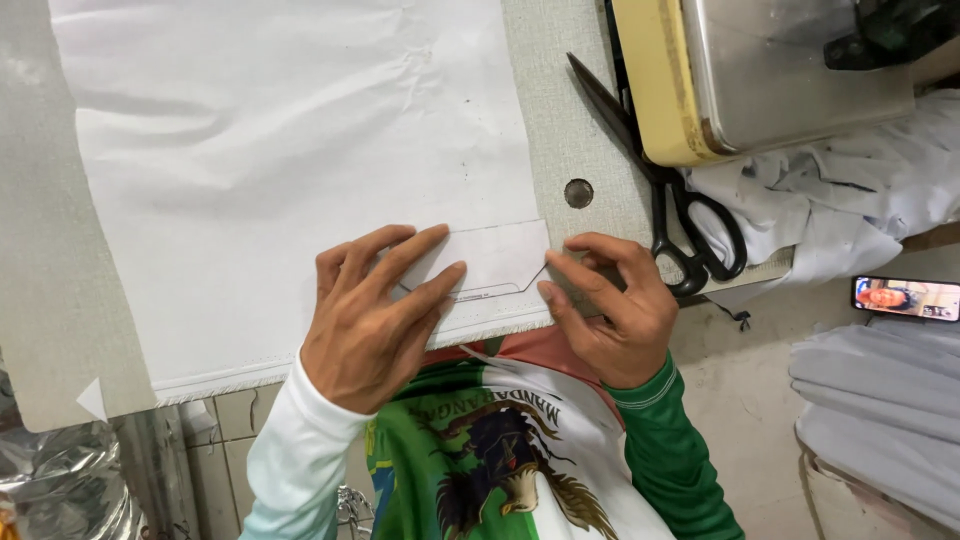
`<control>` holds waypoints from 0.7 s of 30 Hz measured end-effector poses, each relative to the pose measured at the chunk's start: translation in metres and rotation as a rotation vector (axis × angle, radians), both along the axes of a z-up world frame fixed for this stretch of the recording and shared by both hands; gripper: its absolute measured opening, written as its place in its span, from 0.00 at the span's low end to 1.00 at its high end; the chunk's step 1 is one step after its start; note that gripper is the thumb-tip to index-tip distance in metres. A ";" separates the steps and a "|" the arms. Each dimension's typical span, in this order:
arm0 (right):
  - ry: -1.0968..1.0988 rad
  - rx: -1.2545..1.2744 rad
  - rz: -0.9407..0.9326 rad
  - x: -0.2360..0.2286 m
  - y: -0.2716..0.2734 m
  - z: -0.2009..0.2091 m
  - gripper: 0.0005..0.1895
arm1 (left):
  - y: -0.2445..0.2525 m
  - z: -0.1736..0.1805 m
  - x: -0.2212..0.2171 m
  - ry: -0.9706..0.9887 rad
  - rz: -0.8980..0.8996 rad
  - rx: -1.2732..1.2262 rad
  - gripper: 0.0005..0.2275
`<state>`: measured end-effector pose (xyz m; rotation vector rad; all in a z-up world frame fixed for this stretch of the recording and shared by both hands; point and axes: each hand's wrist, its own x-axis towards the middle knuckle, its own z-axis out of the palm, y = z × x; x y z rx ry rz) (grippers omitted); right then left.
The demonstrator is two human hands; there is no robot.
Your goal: The person uses a ruler and a pencil to trace and draw a pattern onto a large sheet of white fabric laid on a table. They repeatedly reposition the ruler to draw straight lines and angled corners, outlining a specific shape on the material.
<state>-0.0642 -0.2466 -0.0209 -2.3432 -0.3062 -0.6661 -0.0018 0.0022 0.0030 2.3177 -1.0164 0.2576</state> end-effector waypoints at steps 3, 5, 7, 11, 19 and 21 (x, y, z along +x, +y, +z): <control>0.003 0.012 0.005 0.001 0.001 -0.001 0.08 | 0.003 0.006 -0.006 -0.004 0.029 0.064 0.08; 0.002 -0.018 0.009 0.001 0.001 0.001 0.07 | 0.008 0.008 -0.009 0.000 0.020 0.124 0.10; -0.001 -0.045 0.019 0.001 0.000 0.001 0.06 | 0.014 0.009 -0.012 0.002 0.017 0.185 0.13; -0.031 -0.065 0.019 0.004 0.002 0.002 0.06 | 0.017 0.005 -0.015 0.031 -0.024 0.177 0.23; 0.083 -0.007 0.012 0.002 0.006 0.017 0.07 | 0.005 -0.006 -0.021 0.012 0.066 0.056 0.21; 0.122 0.025 0.046 0.001 0.009 0.023 0.08 | 0.005 -0.004 -0.021 0.009 0.077 0.049 0.18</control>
